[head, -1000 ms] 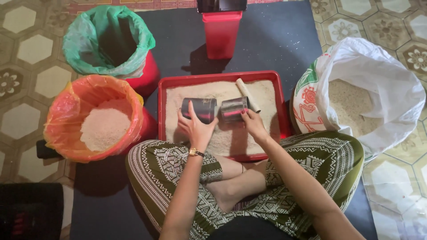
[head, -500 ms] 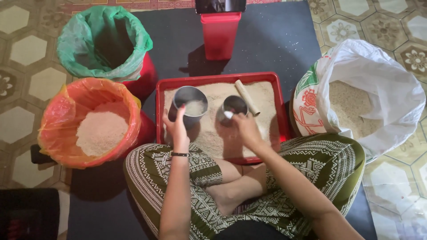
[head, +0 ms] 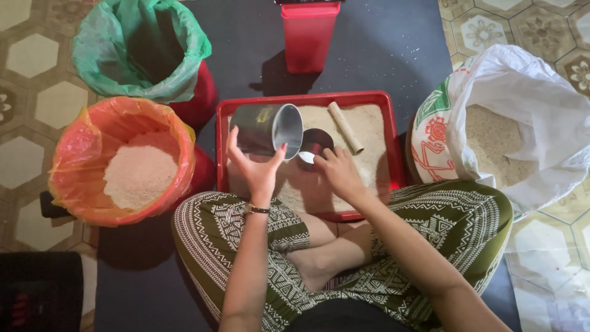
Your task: The person transfers rice grains by scooping them from a bag with a cup and pouring them into a tray, then pours rice between various cups and a bag, and finally pours sand from cups into a bucket. The person uses both hands to manipulate the cups and occasionally repositions a wooden stick in the tray.
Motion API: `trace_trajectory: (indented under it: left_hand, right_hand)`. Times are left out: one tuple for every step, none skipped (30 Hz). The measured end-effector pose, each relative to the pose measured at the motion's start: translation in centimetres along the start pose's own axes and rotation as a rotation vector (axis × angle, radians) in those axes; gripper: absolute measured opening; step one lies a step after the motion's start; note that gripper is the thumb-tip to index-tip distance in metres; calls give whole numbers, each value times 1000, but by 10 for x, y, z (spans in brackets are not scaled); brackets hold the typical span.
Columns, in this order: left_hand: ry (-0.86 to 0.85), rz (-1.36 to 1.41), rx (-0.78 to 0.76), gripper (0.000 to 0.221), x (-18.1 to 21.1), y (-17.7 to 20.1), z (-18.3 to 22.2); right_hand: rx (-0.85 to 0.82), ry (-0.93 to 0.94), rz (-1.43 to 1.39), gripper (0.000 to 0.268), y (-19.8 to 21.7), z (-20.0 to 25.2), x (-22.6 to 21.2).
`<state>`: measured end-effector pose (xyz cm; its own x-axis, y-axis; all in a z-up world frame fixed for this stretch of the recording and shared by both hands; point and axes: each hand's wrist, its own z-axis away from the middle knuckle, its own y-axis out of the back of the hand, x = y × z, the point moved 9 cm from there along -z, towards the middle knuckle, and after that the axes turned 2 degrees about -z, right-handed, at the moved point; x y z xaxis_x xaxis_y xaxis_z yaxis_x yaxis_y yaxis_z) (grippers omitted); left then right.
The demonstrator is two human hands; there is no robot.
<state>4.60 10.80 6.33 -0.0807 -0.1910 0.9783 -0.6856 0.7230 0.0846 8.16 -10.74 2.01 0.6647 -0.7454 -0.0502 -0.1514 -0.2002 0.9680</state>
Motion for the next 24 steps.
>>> trace_trajectory:
  left_hand:
    - [-107,-63,18,112,9,1,2]
    - [-106,-65,20,112,8,-1,2]
    - [-152,-75,16,113,11,-3,3]
    - [-197,-84,11,115,15,-6,5]
    - [-198,-84,10,115,14,-7,6]
    - [-221,-74,-5,115,16,-10,8]
    - [-248,-64,-21,116,18,-13,8]
    - [-251,-62,-23,116,19,-15,8]
    - [-329,-97,-25,113,26,-17,10]
    - [-407,-131,-27,110,33,-18,12]
    - [-404,-134,-26,110,33,-20,11]
    - [-476,-156,-31,106,39,-23,13]
    - [-550,-174,-35,103,46,-27,14]
    - [-549,-174,-34,103,48,-26,14]
    - [-619,-216,-44,100,55,-30,16]
    - [-690,-257,-54,97,62,-33,18]
    - [-690,-258,-53,97,63,-35,17]
    - [-721,-253,-44,96,65,-36,17]
    - [-748,-247,-38,95,67,-37,19]
    - [-746,-248,-40,95,68,-37,19]
    - [-773,-260,-38,93,70,-37,20]
    - [-801,-271,-37,91,73,-38,20]
    - [-803,-274,-35,91,75,-37,20]
    - [-820,-274,-32,91,78,-36,21]
  right_hand:
    - [-4,-2,-3,10,1,-1,1]
    - [-4,0,-5,10,-3,-3,3]
    - [13,4,17,8,-4,-4,3]
    - [30,9,38,7,-6,-5,4]
    - [30,8,39,7,0,-5,2]
    - [27,-7,3,6,7,-5,0]
    - [27,-23,-31,5,13,-7,-1]
    - [30,-25,-30,5,17,-9,4]
    - [109,-110,-236,17,25,-11,16]
    - [188,-195,-443,30,31,-11,28]
    - [185,-194,-446,30,31,-15,37]
    - [244,-277,-459,26,34,-16,55]
    - [307,-361,-468,23,37,-18,73]
    - [306,-359,-468,23,22,-16,86]
    - [156,-461,-349,30,-5,-15,105]
    - [6,-561,-227,39,-30,-12,125]
    - [6,-559,-228,39,-46,-9,132]
    - [-83,-599,-206,39,-68,-4,142]
    - [-176,-641,-183,39,-91,5,151]
    - [-179,-643,-183,39,-100,7,151]
    - [-125,-640,-142,39,-103,5,152]
    - [-72,-637,-99,40,-106,3,152]
    - [-70,-634,-102,40,-106,3,150]
    - [-43,-644,-120,39,-105,2,150]
